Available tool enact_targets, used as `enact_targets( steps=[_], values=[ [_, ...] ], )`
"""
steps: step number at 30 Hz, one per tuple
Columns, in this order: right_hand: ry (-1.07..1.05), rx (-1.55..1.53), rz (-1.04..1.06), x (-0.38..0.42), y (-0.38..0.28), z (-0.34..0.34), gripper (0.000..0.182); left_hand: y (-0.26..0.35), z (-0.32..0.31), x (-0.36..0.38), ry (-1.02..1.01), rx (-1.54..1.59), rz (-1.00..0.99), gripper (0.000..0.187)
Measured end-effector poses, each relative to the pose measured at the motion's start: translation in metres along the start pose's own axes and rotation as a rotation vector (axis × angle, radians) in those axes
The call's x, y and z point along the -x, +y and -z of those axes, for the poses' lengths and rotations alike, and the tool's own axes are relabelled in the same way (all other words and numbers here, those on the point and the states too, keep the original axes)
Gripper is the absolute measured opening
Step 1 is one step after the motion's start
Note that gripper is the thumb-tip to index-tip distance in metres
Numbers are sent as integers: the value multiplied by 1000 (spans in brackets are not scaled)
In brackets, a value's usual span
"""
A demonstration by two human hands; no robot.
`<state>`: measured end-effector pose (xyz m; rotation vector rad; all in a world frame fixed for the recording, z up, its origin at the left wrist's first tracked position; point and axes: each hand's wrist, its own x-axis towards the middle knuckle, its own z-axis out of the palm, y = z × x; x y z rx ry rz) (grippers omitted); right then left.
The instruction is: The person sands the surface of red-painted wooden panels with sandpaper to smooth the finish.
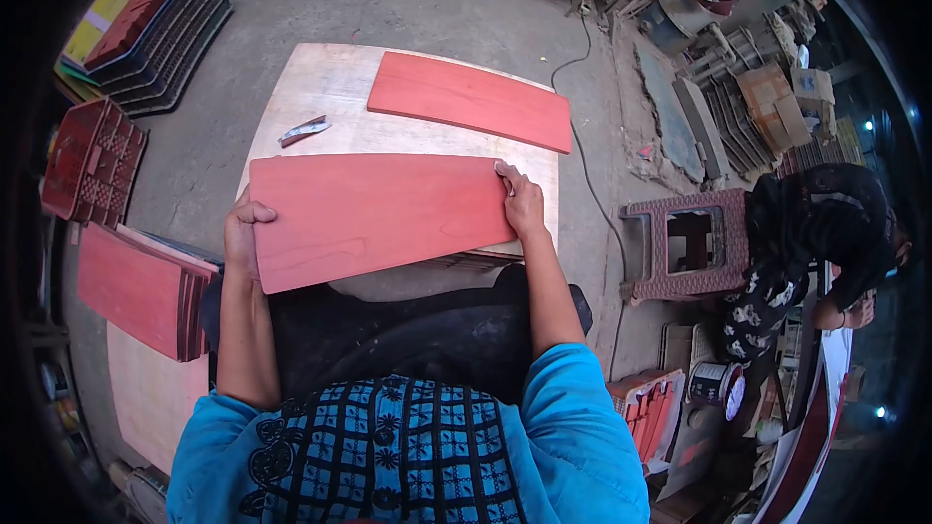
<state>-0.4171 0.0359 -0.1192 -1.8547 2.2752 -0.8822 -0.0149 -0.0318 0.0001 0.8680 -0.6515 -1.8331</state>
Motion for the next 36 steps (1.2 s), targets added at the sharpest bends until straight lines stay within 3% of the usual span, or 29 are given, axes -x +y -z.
enact_targets(
  steps=[8, 12, 15, 17, 20, 24, 30, 34, 36],
  values=[
    [-55, 20, -17, 73, -9, 36, 26, 2, -2, 1, 3, -22, -5, 68],
    [-220, -96, -104, 91, -11, 65, 23, 4, 0, 1, -20, -27, -12, 67],
    [-177, -50, -245, 55, -13, 70, 23, 1, 5, -3, -42, -10, -1, 67],
    [-14, -163, -54, 27, -20, 58, 25, -1, 5, -4, -39, -4, 9, 68],
    [-74, -60, 17, 3, -14, 29, 27, -2, 3, -5, -16, -10, 10, 69],
    [-105, 42, 3, 38, -6, 22, 32, -3, 3, -7, -18, -10, 9, 70],
    [-181, -156, -113, 110, -8, 72, 38, -1, 2, -6, -38, -15, 24, 70],
    [25, -142, -308, 107, -20, 68, 38, -2, -2, -4, -71, -17, 25, 70],
    [27, -195, -254, 113, -19, 46, 37, -4, -4, -3, -70, -8, 11, 70]
  ],
)
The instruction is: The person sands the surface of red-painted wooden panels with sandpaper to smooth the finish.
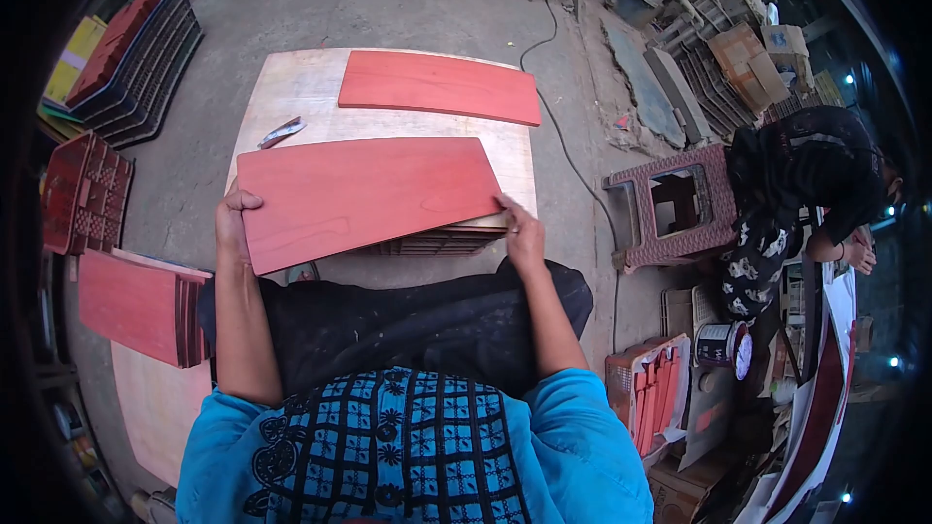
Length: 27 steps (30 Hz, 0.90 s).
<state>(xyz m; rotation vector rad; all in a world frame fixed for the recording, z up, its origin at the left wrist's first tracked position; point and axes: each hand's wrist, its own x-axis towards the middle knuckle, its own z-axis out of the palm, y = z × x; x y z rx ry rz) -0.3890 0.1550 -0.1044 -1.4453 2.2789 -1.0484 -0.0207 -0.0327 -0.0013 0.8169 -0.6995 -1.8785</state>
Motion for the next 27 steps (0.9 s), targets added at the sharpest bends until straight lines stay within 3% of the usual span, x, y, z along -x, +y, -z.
enact_targets(
  steps=[1, 2, 5, 10, 13, 14, 17, 20, 23, 25, 27],
  values=[
    [-4, -25, 28, 2, -8, -9, 36, 0, -1, 0, -1, 6, -8, 71],
    [85, -3, 247, 6, -17, -17, 34, 1, -2, 0, -9, 8, -3, 70],
    [8, 0, 282, 2, -26, -14, 34, 3, -1, 1, -16, 14, 3, 70],
    [51, 2, 194, -62, -30, -15, 25, 1, -1, 1, -2, -4, -15, 69],
    [60, 103, 277, -98, -27, -28, 25, -1, 0, -1, 27, -39, -23, 67],
    [-115, 184, 62, -97, -24, -27, 25, -1, 0, 0, 33, -44, -24, 67],
    [-31, 171, 171, -65, -9, -27, 28, -2, 0, -3, 35, -50, -21, 67],
    [-87, 90, 123, -13, -4, 3, 29, -2, 4, -4, 20, -36, -18, 67],
    [-207, -56, -13, -10, 0, 32, 30, 0, 4, -4, 2, -10, -13, 67],
    [0, -155, 42, -42, -12, 25, 25, 2, -3, -1, -32, 20, 12, 66],
    [-3, -129, 52, -68, -27, 11, 25, 0, -1, -3, -27, 6, 10, 67]
  ],
)
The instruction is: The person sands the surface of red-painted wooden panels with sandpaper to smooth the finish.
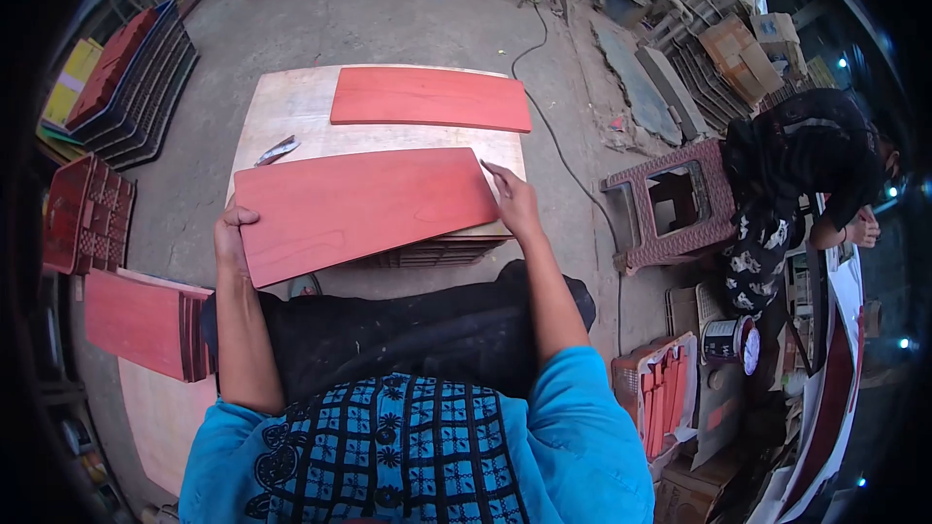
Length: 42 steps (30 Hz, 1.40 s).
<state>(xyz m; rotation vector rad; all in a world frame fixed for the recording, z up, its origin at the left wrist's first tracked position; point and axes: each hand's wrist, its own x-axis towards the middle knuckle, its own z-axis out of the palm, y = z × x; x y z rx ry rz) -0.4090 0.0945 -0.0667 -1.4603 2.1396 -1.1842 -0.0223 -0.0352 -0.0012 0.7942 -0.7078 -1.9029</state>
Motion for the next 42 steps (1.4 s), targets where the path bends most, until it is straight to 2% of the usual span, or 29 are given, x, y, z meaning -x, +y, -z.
enact_targets(
  steps=[3, 7, 10, 11, 13, 14, 16, 18, 19, 22, 26, 27, 30, 31, 34, 35, 39, 42],
  values=[
    [-16, 213, 165, -21, 16, -27, 26, -2, -2, -1, 15, -15, -16, 66],
    [-29, 282, 90, 22, 21, -23, 28, -1, -1, -2, 40, -33, -20, 64],
    [1, 225, 7, 62, 36, -9, 36, 5, -9, 2, -11, 23, 4, 62],
    [-12, 167, 45, 70, 37, -11, 40, 5, -9, 3, 3, 36, 27, 61],
    [-32, 53, 127, 80, 16, -20, 47, 6, -7, 3, 24, 65, 69, 60],
    [-30, 111, 226, 85, -12, -25, 49, 6, -8, 4, 47, 62, 72, 56],
    [-32, 120, 283, 91, -32, -24, 51, 7, -11, 6, 94, 52, 76, 49],
    [29, 65, 112, 88, 4, -20, 57, 7, -12, 6, 98, 59, 67, 43],
    [71, 78, 65, 84, 10, -17, 55, 9, -13, 6, 100, 62, 60, 40],
    [44, 172, 217, 91, -11, -20, 50, 9, -20, 7, 78, 100, 25, 37],
    [48, 120, -238, 79, 40, -2, 43, 8, -13, 3, 89, 65, 33, 38],
    [135, 69, -167, 77, 34, -2, 34, 9, -15, 3, 99, 62, 16, 38],
    [254, -11, -70, 77, 15, -3, 28, 6, -11, 2, 111, 84, 33, 38],
    [243, 73, -66, 79, 20, -8, 28, 6, -9, 1, 109, 96, 48, 38],
    [57, -9, -156, 83, 16, -10, 29, 6, -8, 2, 116, 77, 47, 38],
    [64, -201, -72, 80, 28, -9, 29, 7, -9, 2, 117, 78, 43, 38],
    [247, -73, -90, 79, 14, -4, 28, 6, -11, 3, 103, 83, 53, 39],
    [98, 127, -114, 84, 11, -10, 28, 5, -12, 2, 93, 87, 57, 39]
  ],
)
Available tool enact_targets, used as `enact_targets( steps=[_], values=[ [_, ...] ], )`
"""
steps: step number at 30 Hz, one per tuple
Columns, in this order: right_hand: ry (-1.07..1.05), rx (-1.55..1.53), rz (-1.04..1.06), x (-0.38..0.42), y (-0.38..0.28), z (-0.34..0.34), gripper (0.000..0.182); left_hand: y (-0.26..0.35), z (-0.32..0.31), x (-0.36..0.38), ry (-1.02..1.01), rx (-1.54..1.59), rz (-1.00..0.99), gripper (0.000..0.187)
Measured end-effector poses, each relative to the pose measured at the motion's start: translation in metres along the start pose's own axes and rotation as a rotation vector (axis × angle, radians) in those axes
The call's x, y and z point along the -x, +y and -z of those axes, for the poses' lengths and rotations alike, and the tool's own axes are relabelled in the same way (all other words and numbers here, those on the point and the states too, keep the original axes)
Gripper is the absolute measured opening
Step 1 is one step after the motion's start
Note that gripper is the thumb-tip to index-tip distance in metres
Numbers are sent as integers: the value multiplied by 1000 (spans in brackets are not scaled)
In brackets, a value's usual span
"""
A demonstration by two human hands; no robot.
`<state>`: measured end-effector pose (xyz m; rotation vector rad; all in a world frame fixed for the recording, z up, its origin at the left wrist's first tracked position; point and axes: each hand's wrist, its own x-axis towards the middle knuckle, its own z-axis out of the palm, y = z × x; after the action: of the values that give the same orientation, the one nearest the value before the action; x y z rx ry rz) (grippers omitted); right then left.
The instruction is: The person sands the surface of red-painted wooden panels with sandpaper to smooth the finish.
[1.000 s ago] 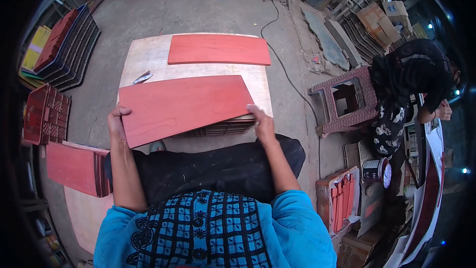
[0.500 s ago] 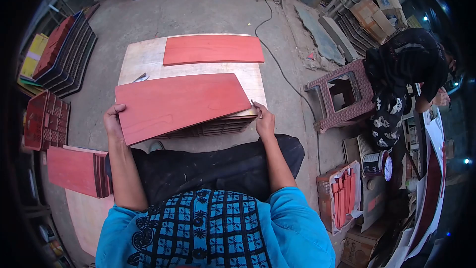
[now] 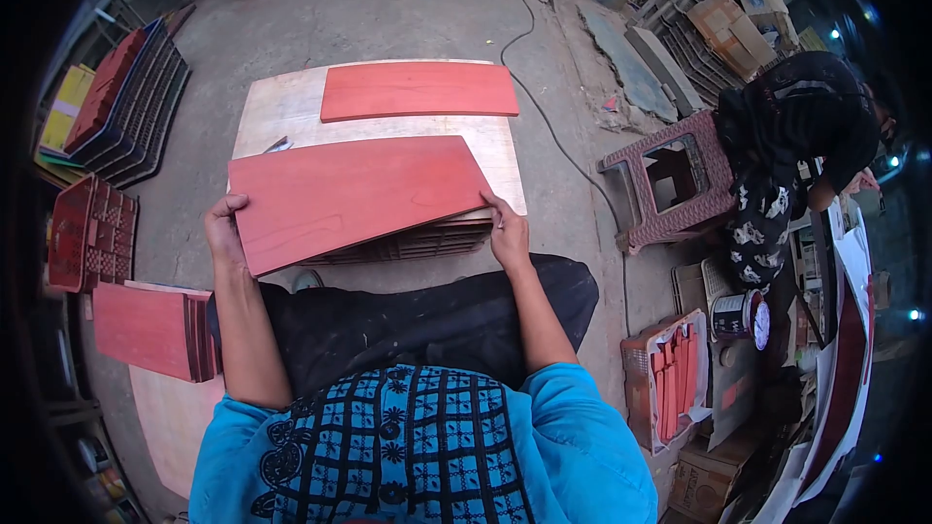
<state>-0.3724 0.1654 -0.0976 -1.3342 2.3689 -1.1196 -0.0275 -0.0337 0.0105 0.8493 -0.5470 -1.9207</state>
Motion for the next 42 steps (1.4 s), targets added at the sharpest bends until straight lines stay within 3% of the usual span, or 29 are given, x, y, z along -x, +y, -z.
enact_targets(
  steps=[1, 5, 8, 9, 12, 13, 16, 20, 22, 24, 33, 37, 42],
  values=[
    [13, -80, 67, -2, 5, -2, 28, 0, 1, 0, 0, -1, -1, 40],
    [88, -69, -8, -10, 16, 1, 28, 2, -6, 4, 18, 0, 6, 40],
    [66, 98, 101, 2, 12, -11, 34, 1, -7, 3, -6, -7, 0, 41],
    [101, 31, 267, 5, 6, -16, 44, 1, -10, 5, -9, -7, -15, 40],
    [31, -12, 271, 9, -6, -8, 51, 0, -4, 4, 16, -17, -18, 40],
    [62, 0, 167, 7, 1, -7, 55, 0, -4, 2, 21, -22, -15, 39],
    [-7, -8, 182, 3, 4, -10, 56, 0, -12, 7, 27, -32, -59, 39],
    [92, 87, 174, -2, 16, -11, 48, -1, -6, 5, 20, -29, -31, 37],
    [43, 61, -79, -16, 28, -1, 44, 0, -7, 4, 20, -34, -40, 37],
    [66, 48, -85, -19, 23, 8, 45, 1, -11, 6, 31, -40, -48, 37],
    [38, 4, 413, 21, -42, -15, 52, -1, -5, 3, 30, 8, -18, 37],
    [86, 45, 158, 8, -3, -9, 52, -1, -5, 3, 6, 29, -14, 37],
    [5, -4, 431, 25, -60, -15, 49, -2, -1, 2, -8, 51, -2, 38]
  ],
)
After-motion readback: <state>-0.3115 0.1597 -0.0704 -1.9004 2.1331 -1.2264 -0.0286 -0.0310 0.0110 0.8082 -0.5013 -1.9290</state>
